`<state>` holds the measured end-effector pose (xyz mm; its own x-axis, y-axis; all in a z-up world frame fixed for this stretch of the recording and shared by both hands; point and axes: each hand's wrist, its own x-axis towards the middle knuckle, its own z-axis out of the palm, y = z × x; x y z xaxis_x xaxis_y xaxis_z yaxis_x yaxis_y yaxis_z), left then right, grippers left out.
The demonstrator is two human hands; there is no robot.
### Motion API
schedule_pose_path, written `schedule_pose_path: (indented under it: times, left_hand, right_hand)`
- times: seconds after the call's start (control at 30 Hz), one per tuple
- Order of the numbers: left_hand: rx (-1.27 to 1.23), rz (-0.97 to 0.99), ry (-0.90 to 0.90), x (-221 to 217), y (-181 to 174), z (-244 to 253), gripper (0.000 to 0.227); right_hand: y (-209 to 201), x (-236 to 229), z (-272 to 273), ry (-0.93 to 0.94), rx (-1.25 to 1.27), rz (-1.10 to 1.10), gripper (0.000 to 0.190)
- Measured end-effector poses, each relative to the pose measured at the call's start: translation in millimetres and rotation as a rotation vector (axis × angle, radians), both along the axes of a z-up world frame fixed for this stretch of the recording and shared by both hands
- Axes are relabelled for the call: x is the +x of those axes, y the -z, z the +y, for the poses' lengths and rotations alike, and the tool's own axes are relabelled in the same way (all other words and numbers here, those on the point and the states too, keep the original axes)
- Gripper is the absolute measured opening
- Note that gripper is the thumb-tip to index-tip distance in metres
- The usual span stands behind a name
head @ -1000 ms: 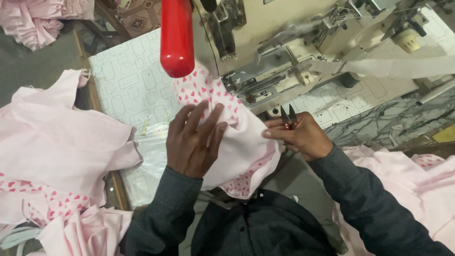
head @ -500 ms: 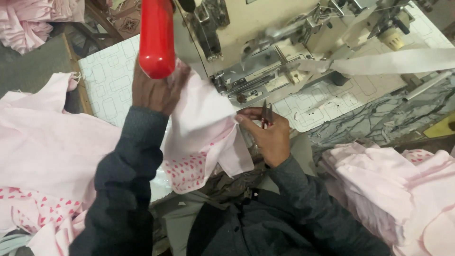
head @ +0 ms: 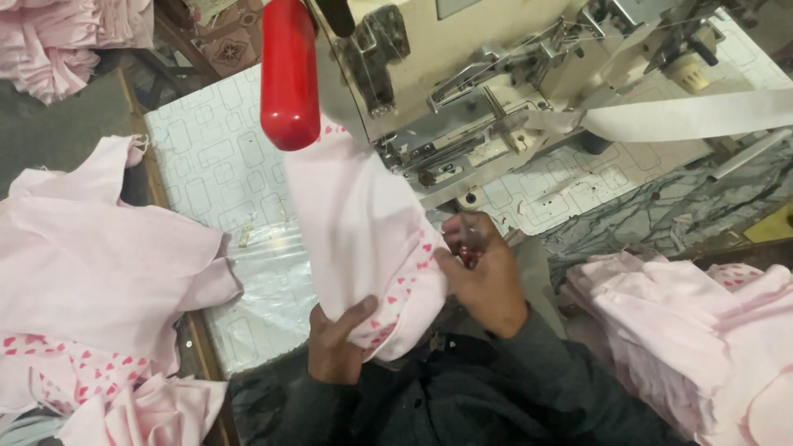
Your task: Trimming excess threads and fabric from pink baby garments using small snips at a sewing workstation.
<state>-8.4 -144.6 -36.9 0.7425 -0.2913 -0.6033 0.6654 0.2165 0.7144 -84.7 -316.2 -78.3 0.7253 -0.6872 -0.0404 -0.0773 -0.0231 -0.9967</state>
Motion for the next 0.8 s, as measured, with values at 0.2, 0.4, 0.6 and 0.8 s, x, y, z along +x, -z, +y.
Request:
schedule_pose_path:
  times: [0.2, 0.4, 0.6, 0.8]
  left_hand:
    - [-0.539, 0.056, 0.182, 39, 200, -4, 0.067]
    - [-0.448, -0.04, 0.311, 17, 115, -38, 0.088]
    - [-0.317, -0.086, 0.282, 22, 150, -13, 0.088]
    - [-0.243, -0.145, 0.288, 7, 39, 18, 0.076]
  right_hand:
    - [59, 14, -35, -0.11, 0.92, -0.014, 0.021]
    - [-6, -16, -18, 0.055, 0.041, -0.092, 0.039]
    - [6, 7, -18, -0.09, -0.321, -0.183, 0.05]
    - [-16, -23, -30, -0.092, 0.293, 0.02, 0.03]
